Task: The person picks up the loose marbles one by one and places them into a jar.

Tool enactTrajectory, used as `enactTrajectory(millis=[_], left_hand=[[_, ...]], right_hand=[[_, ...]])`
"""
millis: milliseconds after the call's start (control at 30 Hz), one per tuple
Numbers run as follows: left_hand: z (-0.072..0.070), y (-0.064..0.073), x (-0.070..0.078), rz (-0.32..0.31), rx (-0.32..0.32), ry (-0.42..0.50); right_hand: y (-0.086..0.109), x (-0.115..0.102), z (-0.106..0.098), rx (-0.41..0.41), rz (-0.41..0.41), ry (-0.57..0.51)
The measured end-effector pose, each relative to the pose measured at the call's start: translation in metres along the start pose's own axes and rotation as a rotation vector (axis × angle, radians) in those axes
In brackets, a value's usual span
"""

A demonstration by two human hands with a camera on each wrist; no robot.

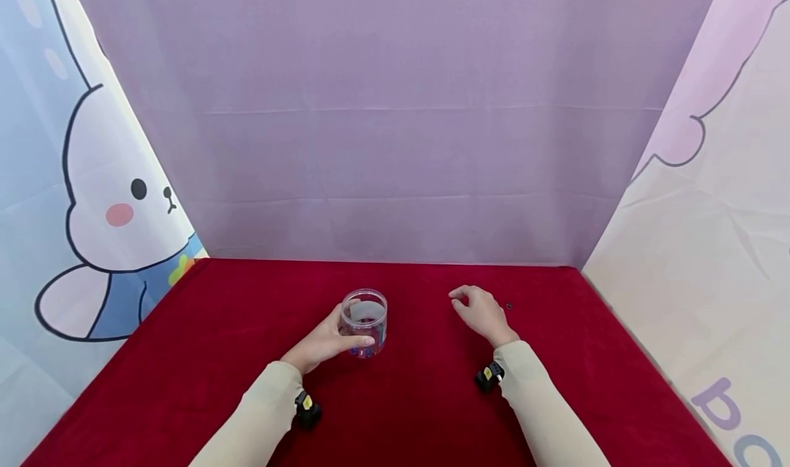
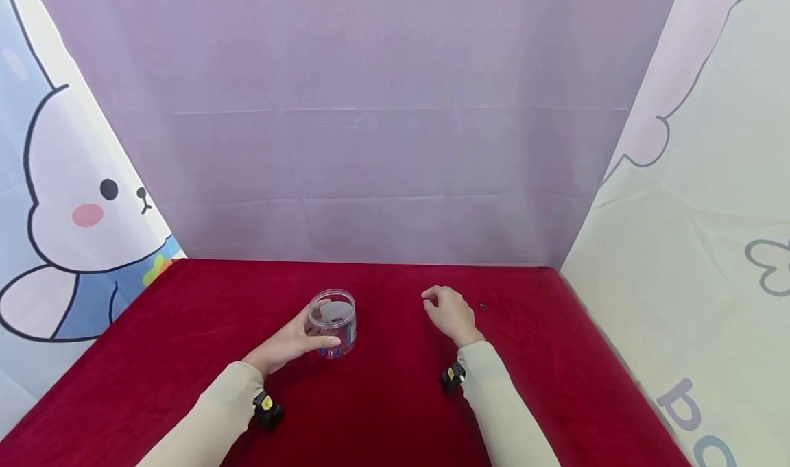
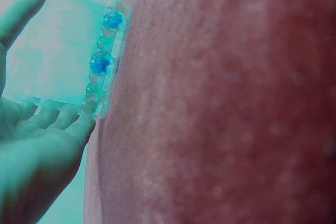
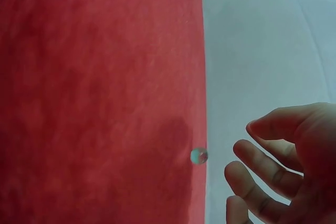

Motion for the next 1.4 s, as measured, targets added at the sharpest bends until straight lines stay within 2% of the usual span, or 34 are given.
enactTrajectory(millis=[467, 867, 1400], left_hand=[[-0.001, 0.001, -0.001, -0.017, 0.018, -0.009], [-0.002, 0.001, -0.002, -0.013, 0.014, -0.006], [-0.002, 0.001, -0.003, -0.012, 0.008, -0.005]], right_hand=[[0.000, 0.019, 0.012, -0.077, 0.073, 0.013], [0.001, 0.016, 0.018, -0.142, 0.060, 0.045], [0.003, 0.016, 0.016, -0.137, 0.055, 0.039]])
Point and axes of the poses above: each hand's wrist, its own y-axis away from the middle knuckle, its own z-axis out of the palm, x = y × z, the point moved 8 cm from there along -y, towards the middle knuckle, and after that the axes turned 3 degrees about y, right-handed, at the moved point
